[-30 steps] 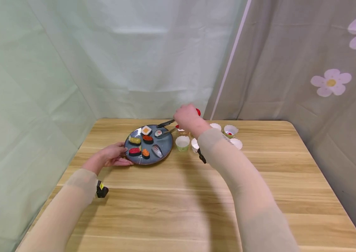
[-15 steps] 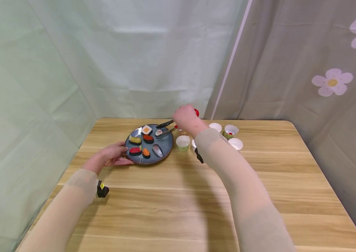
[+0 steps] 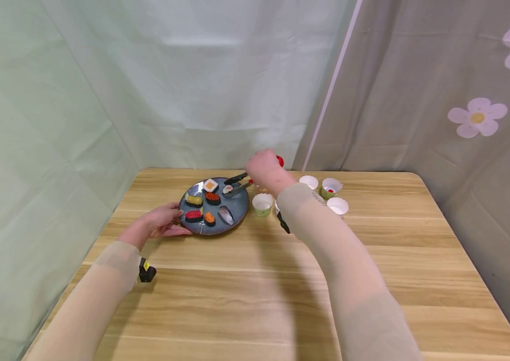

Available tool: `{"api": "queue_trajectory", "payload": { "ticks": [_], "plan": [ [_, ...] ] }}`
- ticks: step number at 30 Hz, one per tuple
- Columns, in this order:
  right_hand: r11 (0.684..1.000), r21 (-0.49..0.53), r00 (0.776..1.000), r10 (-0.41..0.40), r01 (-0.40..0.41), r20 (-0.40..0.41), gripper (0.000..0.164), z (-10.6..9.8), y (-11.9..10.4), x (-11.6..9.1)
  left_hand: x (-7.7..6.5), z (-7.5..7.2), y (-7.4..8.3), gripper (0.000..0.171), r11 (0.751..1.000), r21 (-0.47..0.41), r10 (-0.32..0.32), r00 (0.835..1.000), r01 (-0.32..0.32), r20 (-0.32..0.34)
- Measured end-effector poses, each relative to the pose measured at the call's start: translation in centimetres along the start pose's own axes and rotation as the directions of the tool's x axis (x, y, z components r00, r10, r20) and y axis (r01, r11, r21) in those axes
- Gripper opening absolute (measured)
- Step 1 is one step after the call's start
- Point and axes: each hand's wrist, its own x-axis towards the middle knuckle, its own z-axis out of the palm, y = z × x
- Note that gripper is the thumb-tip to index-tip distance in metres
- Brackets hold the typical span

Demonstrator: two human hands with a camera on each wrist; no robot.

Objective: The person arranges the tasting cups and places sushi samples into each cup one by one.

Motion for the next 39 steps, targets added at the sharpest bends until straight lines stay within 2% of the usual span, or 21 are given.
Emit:
{"api": "queue_trajectory", "payload": {
  "ticks": [12, 21, 28, 39],
  "plan": [
    [1.000, -0.024, 1.000, -0.004, 0.004, 0.007, 0.013, -0.2, -0.5, 0.1, -0.3, 0.0, 0.4, 0.058, 1.000, -0.003, -0.014, 1.000, 0.014, -0.003],
    [0.999, -0.046, 1.000, -0.021, 0.021, -0.011, 0.015, -0.3, -0.5, 0.0, 0.0, -0.2, 0.2, 0.057, 1.000, 0.008, -0.005, 1.000, 0.005, -0.006],
    [0.999, -0.024, 0.999, -0.043, 0.043, -0.032, 0.019, -0.5, 0.5, -0.5, 0.2, -0.3, 0.1, 0.057, 1.000, -0.001, -0.008, 1.000, 0.008, 0.001],
    [0.999, 0.005, 0.994, -0.050, 0.051, -0.093, 0.024, -1.8, 2.9, -2.2, 0.1, -0.5, 0.3, 0.058, 1.000, 0.021, -0.003, 1.000, 0.003, 0.000]
  ]
}}
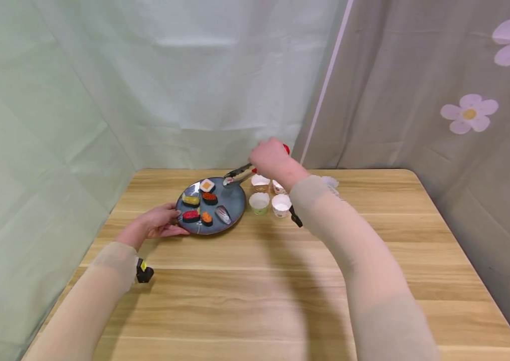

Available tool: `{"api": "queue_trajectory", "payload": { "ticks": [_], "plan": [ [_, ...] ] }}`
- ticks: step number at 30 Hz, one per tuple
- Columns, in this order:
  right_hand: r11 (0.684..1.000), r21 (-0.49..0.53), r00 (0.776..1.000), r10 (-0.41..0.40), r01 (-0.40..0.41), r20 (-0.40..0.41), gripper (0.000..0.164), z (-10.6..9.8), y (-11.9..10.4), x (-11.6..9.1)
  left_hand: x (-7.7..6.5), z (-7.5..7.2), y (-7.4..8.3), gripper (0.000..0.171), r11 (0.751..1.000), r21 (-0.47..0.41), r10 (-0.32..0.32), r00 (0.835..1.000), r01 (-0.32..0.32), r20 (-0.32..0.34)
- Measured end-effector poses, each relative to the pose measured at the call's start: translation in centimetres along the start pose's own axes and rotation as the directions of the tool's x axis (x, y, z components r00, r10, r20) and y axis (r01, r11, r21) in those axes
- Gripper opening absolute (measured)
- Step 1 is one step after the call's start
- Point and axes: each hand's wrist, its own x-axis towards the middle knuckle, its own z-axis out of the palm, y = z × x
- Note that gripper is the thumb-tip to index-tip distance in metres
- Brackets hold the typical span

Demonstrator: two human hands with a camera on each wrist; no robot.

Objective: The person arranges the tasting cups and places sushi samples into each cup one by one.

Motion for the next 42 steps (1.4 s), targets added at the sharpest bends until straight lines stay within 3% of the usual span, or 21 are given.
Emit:
{"api": "queue_trajectory", "payload": {
  "ticks": [12, 22, 31, 42],
  "plan": [
    [1.000, 0.005, 0.998, 0.029, -0.028, -0.049, 0.025, -1.2, 3.5, -3.7, 0.2, -0.2, -0.1, 0.057, 1.000, 0.007, 0.000, 1.000, 0.000, 0.012],
    [0.995, 0.043, 0.995, 0.091, -0.090, -0.037, 0.027, 0.0, 6.4, -7.2, 0.4, -0.4, -0.3, 0.056, 1.000, -0.010, 0.004, 1.000, -0.004, 0.022],
    [0.989, 0.027, 0.990, 0.143, -0.143, 0.003, 0.028, 1.3, 8.9, -10.5, 0.3, -0.3, -0.3, 0.057, 1.000, -0.005, 0.003, 1.000, -0.003, 0.005],
    [0.985, 0.012, 0.984, 0.171, -0.172, 0.047, 0.025, 2.8, 11.0, -13.8, 0.0, -0.4, -0.4, 0.056, 1.000, -0.006, 0.019, 0.999, -0.019, 0.031]
  ]
}}
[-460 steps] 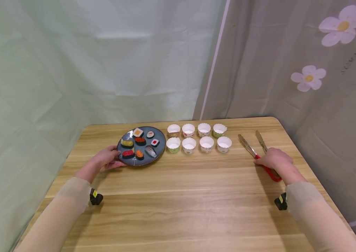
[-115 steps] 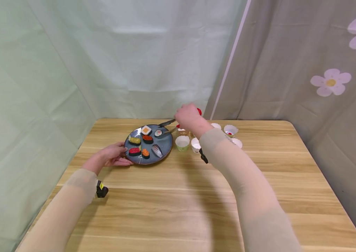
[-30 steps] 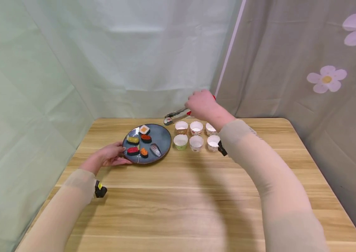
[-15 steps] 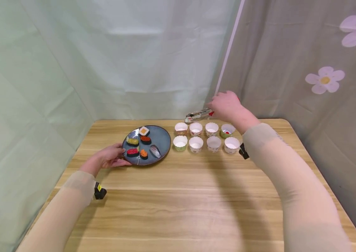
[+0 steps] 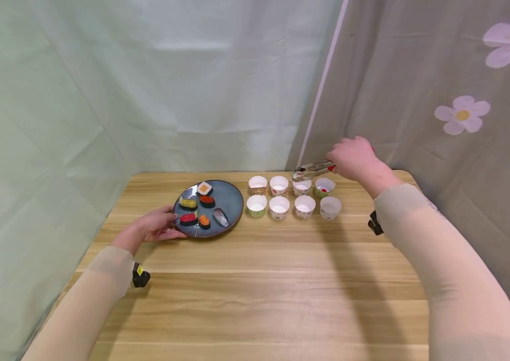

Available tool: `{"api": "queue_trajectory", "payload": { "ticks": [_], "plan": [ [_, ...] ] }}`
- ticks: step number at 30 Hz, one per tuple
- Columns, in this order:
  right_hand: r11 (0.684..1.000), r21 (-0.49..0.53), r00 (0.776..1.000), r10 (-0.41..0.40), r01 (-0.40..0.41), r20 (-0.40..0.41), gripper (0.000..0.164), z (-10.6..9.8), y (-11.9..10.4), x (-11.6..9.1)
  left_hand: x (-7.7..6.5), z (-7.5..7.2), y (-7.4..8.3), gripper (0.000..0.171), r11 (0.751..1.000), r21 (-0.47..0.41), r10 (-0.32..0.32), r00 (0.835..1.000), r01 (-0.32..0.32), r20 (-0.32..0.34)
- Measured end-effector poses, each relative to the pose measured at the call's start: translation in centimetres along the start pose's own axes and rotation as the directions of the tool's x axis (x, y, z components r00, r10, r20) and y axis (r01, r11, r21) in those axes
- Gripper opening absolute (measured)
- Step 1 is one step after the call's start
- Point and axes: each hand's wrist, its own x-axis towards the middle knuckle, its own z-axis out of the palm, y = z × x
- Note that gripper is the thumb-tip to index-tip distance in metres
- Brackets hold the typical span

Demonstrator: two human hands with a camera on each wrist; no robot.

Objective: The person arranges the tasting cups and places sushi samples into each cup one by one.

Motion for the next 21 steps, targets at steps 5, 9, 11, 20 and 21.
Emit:
{"api": "queue_trajectory", "payload": {
  "ticks": [5, 9, 11, 20, 21],
  "plan": [
    [1.000, 0.002, 1.000, 0.005, -0.006, 0.014, 0.028, 0.7, 0.4, -0.4, 0.0, -0.1, 0.0, 0.056, 1.000, -0.009, -0.002, 1.000, 0.002, -0.008],
    [1.000, 0.017, 1.000, 0.006, -0.007, 0.027, 0.033, 1.3, 0.4, -0.3, 0.0, -0.1, -0.1, 0.056, 1.000, -0.010, 0.000, 1.000, 0.000, -0.013],
    [1.000, 0.025, 1.000, 0.007, -0.007, 0.030, 0.034, 1.6, 0.3, -0.2, 0.0, -0.1, -0.1, 0.056, 1.000, -0.008, -0.001, 1.000, 0.001, -0.015],
    [1.000, 0.020, 1.000, 0.003, -0.004, 0.027, 0.030, 2.5, 0.3, 0.2, 0.0, 0.0, -0.3, 0.056, 1.000, 0.001, -0.014, 1.000, 0.014, -0.023],
    [1.000, 0.019, 1.000, 0.004, -0.004, 0.027, 0.030, 2.5, 0.3, 0.3, 0.0, 0.0, -0.3, 0.056, 1.000, 0.000, -0.015, 1.000, 0.015, -0.023]
  ]
}}
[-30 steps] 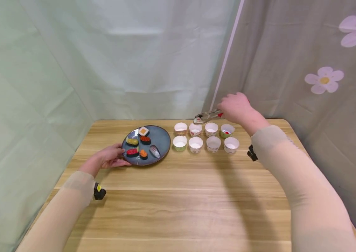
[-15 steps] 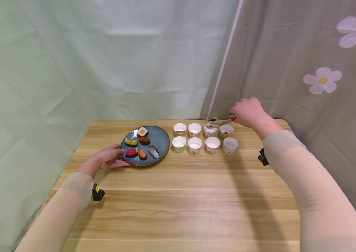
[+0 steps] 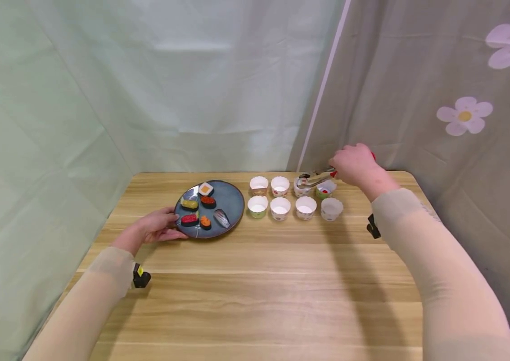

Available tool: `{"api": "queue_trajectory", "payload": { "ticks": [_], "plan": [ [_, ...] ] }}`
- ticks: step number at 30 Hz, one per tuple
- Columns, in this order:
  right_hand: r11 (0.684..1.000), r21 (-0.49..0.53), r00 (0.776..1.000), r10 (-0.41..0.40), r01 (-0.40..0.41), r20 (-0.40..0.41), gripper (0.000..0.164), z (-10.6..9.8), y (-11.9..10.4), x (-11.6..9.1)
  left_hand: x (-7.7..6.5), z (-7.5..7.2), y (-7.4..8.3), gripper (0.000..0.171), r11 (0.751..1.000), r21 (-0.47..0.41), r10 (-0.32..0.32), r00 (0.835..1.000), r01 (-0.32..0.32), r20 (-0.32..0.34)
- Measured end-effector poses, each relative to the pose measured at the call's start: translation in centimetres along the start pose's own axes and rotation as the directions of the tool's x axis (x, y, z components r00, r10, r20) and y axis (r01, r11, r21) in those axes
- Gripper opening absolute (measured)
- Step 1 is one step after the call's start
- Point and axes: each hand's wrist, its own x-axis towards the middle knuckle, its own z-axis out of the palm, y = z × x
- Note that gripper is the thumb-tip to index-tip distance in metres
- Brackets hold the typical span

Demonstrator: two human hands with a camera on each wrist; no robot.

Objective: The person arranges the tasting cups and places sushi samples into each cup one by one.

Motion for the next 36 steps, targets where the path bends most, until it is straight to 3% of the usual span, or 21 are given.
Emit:
{"api": "queue_trajectory", "payload": {
  "ticks": [22, 36],
  "plan": [
    [1.000, 0.002, 1.000, 0.002, -0.002, -0.002, 0.023, 0.04, -0.46, 0.37, -0.14, -0.09, 0.12, 0.056, 1.000, 0.000, 0.013, 1.000, -0.013, 0.017],
    [1.000, -0.003, 1.000, 0.013, -0.012, 0.013, 0.033, -0.63, -0.34, 0.14, -0.15, -0.11, 0.26, 0.055, 1.000, 0.002, 0.015, 1.000, -0.015, 0.025]
  ]
}}
